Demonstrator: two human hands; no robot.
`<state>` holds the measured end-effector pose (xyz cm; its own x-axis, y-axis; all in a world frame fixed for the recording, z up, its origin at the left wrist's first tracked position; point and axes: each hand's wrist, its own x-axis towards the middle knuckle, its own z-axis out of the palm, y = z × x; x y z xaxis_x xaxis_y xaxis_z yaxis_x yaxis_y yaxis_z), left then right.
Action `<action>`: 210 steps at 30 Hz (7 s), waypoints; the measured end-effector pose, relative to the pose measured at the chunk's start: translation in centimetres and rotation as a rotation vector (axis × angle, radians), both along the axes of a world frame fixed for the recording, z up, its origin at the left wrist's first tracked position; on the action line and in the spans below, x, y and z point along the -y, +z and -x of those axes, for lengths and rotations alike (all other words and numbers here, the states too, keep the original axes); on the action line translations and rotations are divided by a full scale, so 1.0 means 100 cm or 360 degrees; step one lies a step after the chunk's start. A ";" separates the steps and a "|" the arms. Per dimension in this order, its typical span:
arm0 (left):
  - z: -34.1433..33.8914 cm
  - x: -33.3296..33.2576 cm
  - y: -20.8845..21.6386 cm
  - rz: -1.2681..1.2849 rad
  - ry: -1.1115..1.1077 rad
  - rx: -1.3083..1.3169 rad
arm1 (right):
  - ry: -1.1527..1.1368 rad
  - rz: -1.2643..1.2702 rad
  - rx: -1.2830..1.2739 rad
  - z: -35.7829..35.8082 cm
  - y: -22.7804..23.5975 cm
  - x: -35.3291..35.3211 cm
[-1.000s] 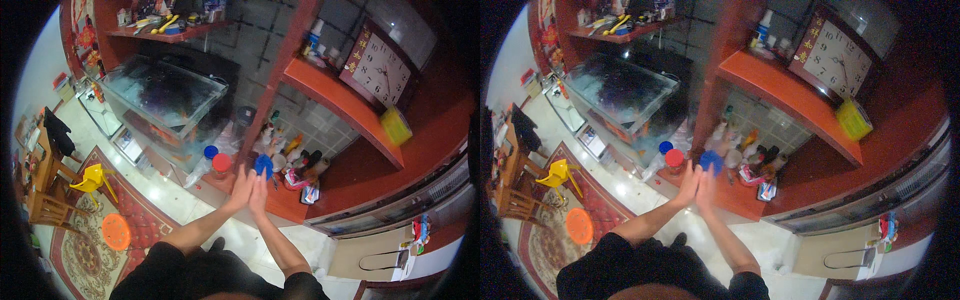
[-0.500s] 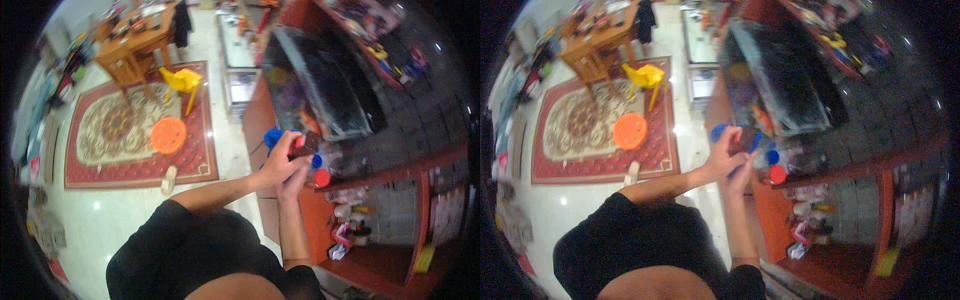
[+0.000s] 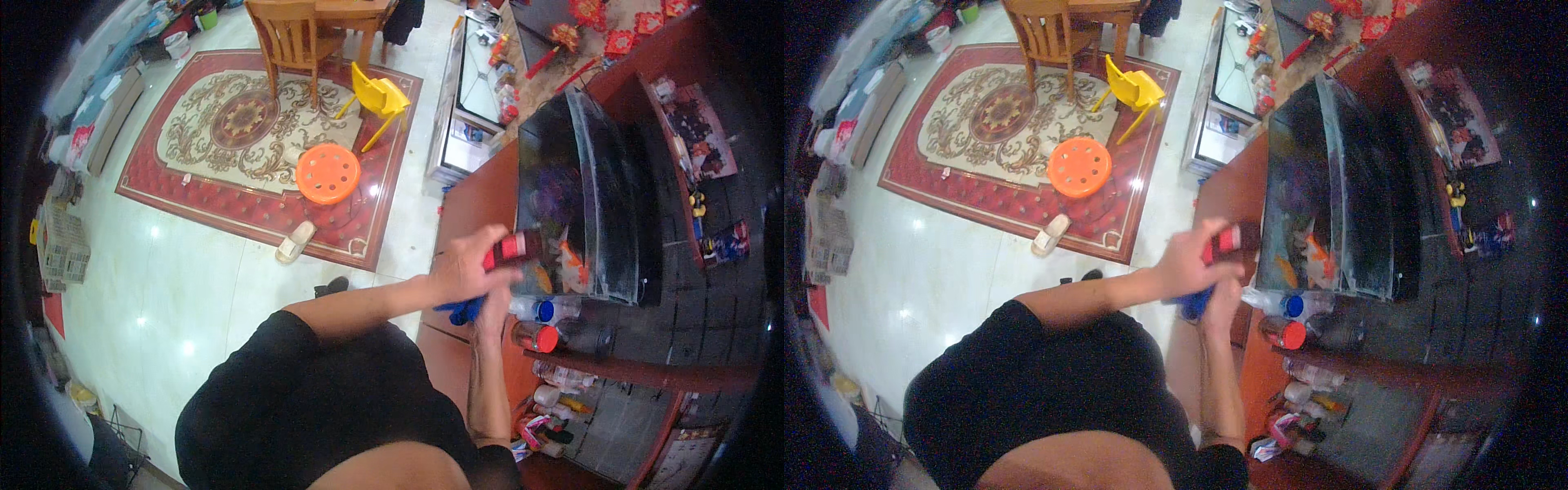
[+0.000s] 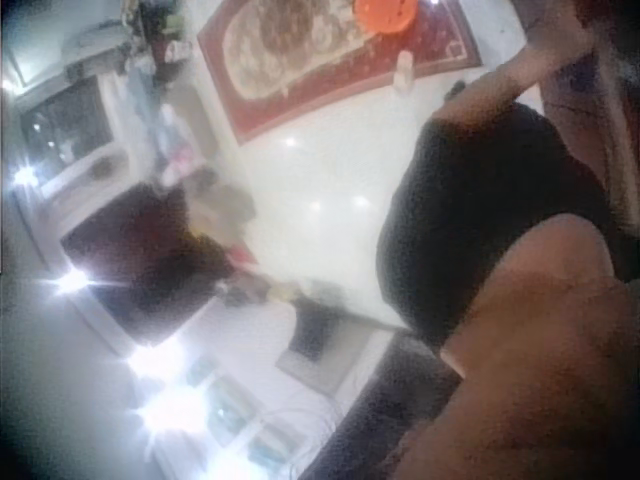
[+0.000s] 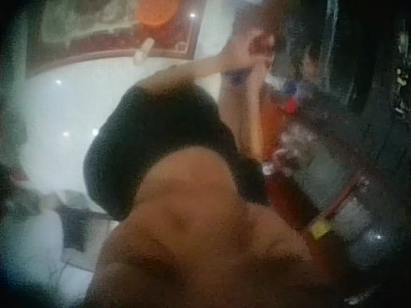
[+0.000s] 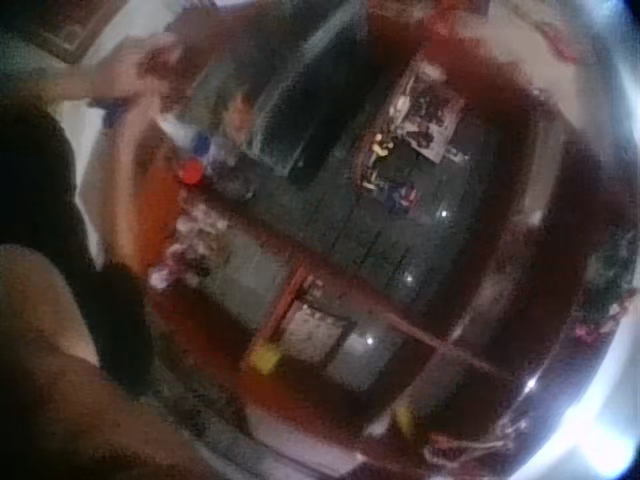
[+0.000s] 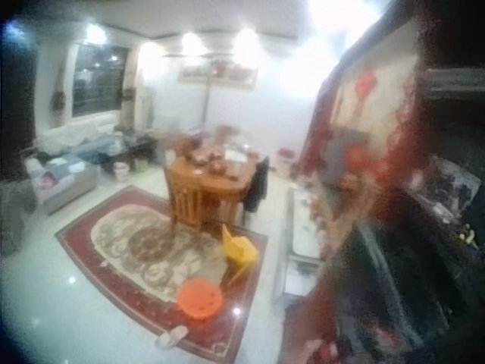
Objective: The person wipes a glass fish tank and surrounding wooden shelves with a blue cloth. They then pick up and wipe several small bottles and containers on the shelf, placing them back in place.
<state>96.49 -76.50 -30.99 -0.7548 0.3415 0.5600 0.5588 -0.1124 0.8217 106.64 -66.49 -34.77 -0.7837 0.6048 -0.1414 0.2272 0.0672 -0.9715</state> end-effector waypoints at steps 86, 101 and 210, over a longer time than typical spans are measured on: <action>-0.307 -0.170 -0.076 0.0426 -0.1097 -0.0212 | -0.1479 -0.1634 0.0420 -0.330 0.075 -0.134; -0.241 -0.140 -0.026 -0.0182 -0.1378 0.0438 | -0.1296 0.0027 -0.0104 -0.282 0.015 -0.035; -0.376 -0.359 -0.192 0.0179 -0.0858 -0.0076 | -0.1794 0.1227 -0.0540 -0.355 -0.093 0.021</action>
